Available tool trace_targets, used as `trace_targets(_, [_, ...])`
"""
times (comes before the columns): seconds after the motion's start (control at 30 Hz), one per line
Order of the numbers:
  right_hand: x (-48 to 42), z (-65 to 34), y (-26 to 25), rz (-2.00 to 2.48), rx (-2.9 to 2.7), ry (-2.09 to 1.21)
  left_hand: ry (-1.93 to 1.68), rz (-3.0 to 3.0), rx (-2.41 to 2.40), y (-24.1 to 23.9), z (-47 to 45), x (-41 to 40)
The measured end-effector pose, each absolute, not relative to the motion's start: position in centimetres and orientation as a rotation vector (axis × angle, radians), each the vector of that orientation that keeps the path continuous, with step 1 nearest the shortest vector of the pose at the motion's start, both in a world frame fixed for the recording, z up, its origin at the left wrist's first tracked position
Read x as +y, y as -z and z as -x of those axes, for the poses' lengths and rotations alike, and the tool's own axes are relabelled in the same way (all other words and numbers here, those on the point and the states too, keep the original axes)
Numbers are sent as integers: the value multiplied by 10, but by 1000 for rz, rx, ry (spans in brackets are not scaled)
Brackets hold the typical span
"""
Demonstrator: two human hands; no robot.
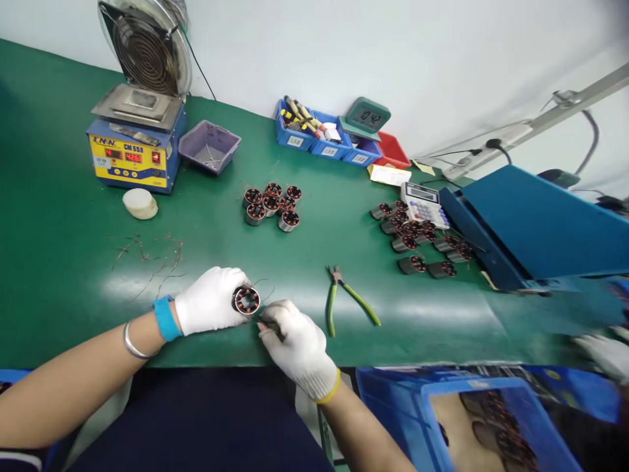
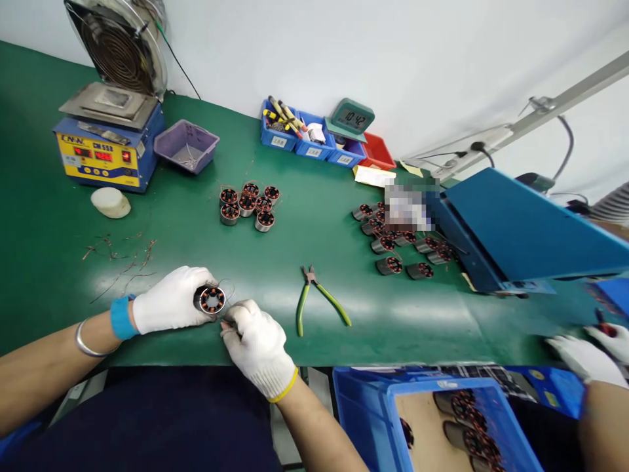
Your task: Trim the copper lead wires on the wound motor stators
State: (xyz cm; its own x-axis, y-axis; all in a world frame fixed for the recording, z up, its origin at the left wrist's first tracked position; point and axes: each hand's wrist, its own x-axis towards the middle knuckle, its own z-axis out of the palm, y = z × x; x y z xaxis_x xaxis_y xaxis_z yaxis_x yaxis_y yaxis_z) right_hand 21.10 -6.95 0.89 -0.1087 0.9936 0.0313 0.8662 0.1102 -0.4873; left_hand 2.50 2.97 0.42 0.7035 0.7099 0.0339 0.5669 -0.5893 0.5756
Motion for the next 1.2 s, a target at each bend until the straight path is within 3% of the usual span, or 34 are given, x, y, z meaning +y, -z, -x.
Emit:
trace_targets(0.13, [-57, -223, -27, 1966, -2022, -646, -334, -2399, 974, -5, -25, 30])
trace_targets(0.27, [-39, -231, -37, 1818, -2284, -804, -319, -2397, 967, -9, -26, 30])
trace_targets(0.43, [-28, -227, -35, 1788, -2503, -611, -283, -2362, 996, -12, -30, 30])
trace_targets(0.63, [-32, -221, -35, 1673, -2190, -667, -380, -1742, 977, -21, -21, 27])
trace_targets(0.83, [-38, -222, -46, 1545, -2096, -659, -147, -1108, 696, -30, -11, 24])
trace_targets(1.0, [-37, -225, -51, 1460, -2000, -958, -459, -1578, 571, -42, -6, 12])
trace_targets(1.1, [-35, -229, -54, 1429, -1999, -1158, -368, -2168, 427, -46, -6, 1])
trace_targets(1.2, [-36, -232, -61, 1438, -2083, -1123, -302, -2432, 366, -42, -9, -6])
